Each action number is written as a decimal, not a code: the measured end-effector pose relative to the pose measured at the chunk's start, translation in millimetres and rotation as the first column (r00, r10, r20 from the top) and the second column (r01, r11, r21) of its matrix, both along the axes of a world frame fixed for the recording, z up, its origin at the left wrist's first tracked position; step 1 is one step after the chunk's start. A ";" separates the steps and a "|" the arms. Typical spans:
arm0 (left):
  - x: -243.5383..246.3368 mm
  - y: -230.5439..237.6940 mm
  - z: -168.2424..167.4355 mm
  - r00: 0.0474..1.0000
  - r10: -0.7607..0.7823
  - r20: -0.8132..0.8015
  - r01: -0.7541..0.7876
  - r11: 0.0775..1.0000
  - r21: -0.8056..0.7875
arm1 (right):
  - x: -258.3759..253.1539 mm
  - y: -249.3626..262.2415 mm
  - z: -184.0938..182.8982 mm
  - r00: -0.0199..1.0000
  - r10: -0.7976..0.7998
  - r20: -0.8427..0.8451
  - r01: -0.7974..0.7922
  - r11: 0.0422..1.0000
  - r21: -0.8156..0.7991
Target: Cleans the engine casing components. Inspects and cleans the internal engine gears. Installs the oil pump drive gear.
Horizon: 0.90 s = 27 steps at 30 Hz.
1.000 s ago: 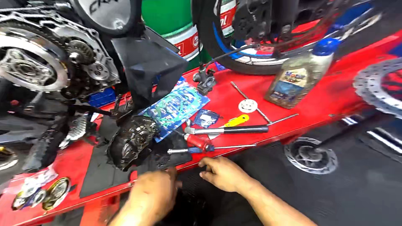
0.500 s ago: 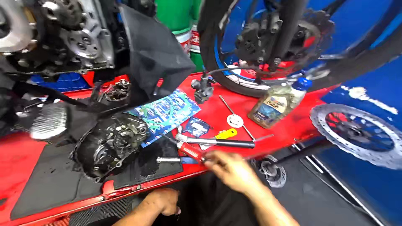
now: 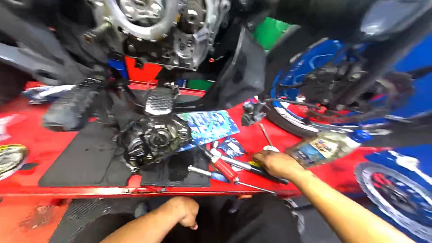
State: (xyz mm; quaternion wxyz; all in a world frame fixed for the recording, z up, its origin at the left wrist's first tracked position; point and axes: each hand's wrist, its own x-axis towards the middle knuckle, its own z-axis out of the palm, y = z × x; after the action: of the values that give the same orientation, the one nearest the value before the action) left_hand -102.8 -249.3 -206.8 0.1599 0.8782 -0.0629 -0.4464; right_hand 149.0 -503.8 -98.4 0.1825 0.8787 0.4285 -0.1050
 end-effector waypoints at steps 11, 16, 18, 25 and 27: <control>-0.2 -5.5 5.4 1.000 0.000 0.016 0.000 1.000 0.028 | 6.3 -3.5 19.5 0.998 0.000 0.063 0.005 0.997 -0.078; -0.7 -10.0 11.0 1.000 0.004 0.009 -0.004 1.000 0.027 | -27.9 -9.0 58.2 0.984 -0.136 0.116 0.110 0.972 0.210; 2.5 -12.1 8.0 1.000 -0.018 0.004 0.017 0.999 0.035 | -70.4 16.6 62.2 0.997 -0.047 0.063 0.026 0.952 0.304; 9.0 -18.4 7.5 1.000 -0.016 -0.005 0.017 0.998 0.053 | -174.3 147.2 13.8 0.943 0.060 0.329 -0.248 0.784 0.570; 5.0 -11.6 9.0 1.000 0.011 0.000 -0.011 0.999 0.048 | -179.1 147.0 1.7 0.953 0.086 0.290 -0.235 0.813 0.533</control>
State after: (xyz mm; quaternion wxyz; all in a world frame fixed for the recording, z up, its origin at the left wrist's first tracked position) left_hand -97.8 -260.9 -197.8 0.1413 0.8820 -0.0474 -0.4472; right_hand -30.1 -356.8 -96.7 -0.0224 0.8596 0.4867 0.1542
